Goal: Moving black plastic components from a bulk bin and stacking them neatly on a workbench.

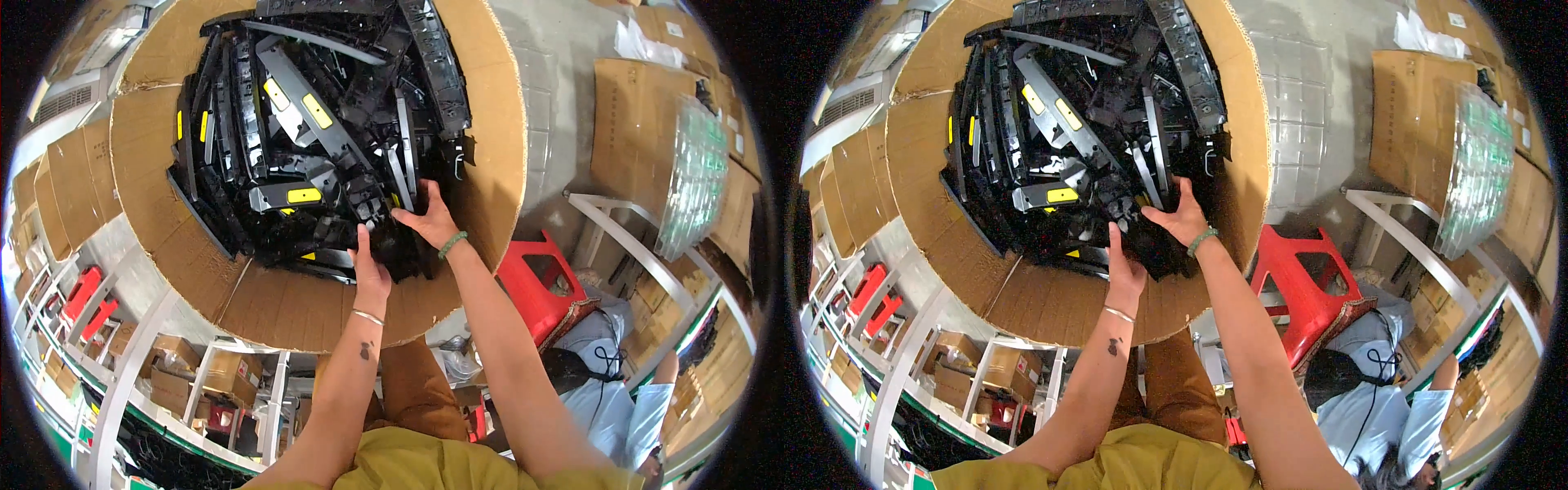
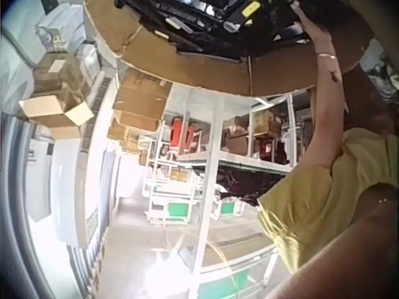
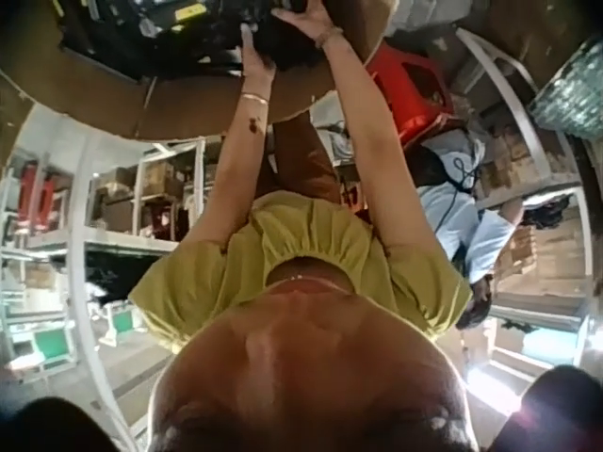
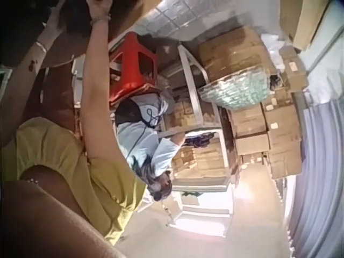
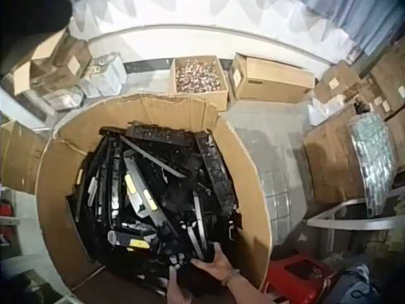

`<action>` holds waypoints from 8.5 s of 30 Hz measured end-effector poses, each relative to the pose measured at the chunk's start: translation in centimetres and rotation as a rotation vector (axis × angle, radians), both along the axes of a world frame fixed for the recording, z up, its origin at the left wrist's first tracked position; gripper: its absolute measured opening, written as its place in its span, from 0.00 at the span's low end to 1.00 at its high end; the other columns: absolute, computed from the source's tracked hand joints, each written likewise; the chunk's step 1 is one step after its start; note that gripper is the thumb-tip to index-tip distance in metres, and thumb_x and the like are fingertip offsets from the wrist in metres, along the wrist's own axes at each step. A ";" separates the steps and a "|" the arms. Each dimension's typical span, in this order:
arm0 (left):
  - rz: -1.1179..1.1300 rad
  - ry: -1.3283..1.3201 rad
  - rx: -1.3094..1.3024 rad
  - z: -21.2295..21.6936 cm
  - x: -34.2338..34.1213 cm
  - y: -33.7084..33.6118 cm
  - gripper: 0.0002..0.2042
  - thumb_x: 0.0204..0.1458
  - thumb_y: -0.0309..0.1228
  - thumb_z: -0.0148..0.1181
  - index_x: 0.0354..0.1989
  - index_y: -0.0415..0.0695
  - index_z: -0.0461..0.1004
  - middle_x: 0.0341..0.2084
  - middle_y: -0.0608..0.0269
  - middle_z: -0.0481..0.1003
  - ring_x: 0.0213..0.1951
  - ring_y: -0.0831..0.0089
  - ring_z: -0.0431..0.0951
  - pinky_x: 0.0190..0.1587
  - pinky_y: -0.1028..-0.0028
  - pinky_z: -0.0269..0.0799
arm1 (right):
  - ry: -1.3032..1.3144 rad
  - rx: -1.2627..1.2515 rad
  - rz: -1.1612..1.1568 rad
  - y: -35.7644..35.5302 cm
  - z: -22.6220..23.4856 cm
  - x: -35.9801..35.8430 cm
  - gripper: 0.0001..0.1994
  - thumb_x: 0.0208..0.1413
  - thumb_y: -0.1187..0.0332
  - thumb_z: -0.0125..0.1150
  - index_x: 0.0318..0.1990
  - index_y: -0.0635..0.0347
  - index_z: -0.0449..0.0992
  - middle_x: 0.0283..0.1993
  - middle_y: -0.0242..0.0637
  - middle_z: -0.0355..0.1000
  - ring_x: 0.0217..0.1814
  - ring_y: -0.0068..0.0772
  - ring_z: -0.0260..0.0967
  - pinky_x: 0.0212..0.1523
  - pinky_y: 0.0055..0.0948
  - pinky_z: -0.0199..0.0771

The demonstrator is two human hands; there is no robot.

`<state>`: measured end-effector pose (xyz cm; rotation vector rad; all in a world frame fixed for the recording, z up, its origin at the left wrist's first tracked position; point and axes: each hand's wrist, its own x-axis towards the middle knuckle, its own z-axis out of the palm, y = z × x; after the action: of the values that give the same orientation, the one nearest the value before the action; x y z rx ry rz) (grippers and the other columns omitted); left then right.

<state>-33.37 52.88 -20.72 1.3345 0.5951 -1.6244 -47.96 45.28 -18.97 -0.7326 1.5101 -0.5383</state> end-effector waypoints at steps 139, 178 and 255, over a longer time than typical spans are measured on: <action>-0.463 0.190 -0.475 10.3 5.2 -7.4 0.32 0.32 0.21 0.59 0.53 0.41 0.59 0.42 0.61 0.71 0.46 0.66 0.71 0.51 0.68 0.64 | 0.101 -0.240 -0.021 -1.8 11.8 2.2 0.32 0.37 0.64 0.65 0.50 0.63 0.58 0.40 0.47 0.69 0.45 0.43 0.69 0.47 0.34 0.66; -0.343 -0.554 -0.567 12.9 12.7 -17.3 0.25 0.42 0.35 0.55 0.50 0.35 0.65 0.44 0.55 0.71 0.46 0.59 0.70 0.54 0.60 0.61 | -0.046 -0.336 0.497 -20.7 12.5 9.0 0.42 0.37 0.44 0.60 0.52 0.71 0.58 0.41 0.56 0.69 0.45 0.49 0.68 0.47 0.37 0.66; -0.797 -0.266 -0.500 9.0 9.0 -34.8 0.37 0.38 0.55 0.61 0.53 0.42 0.63 0.49 0.57 0.67 0.48 0.64 0.68 0.52 0.63 0.62 | -0.493 0.082 -0.057 -28.4 2.4 6.8 0.34 0.42 0.40 0.57 0.52 0.56 0.68 0.46 0.39 0.70 0.44 0.30 0.68 0.45 0.28 0.69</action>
<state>-24.39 18.06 -11.68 1.4360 -0.5573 -1.9700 -41.12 16.91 -16.60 -0.4501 1.0868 -0.6428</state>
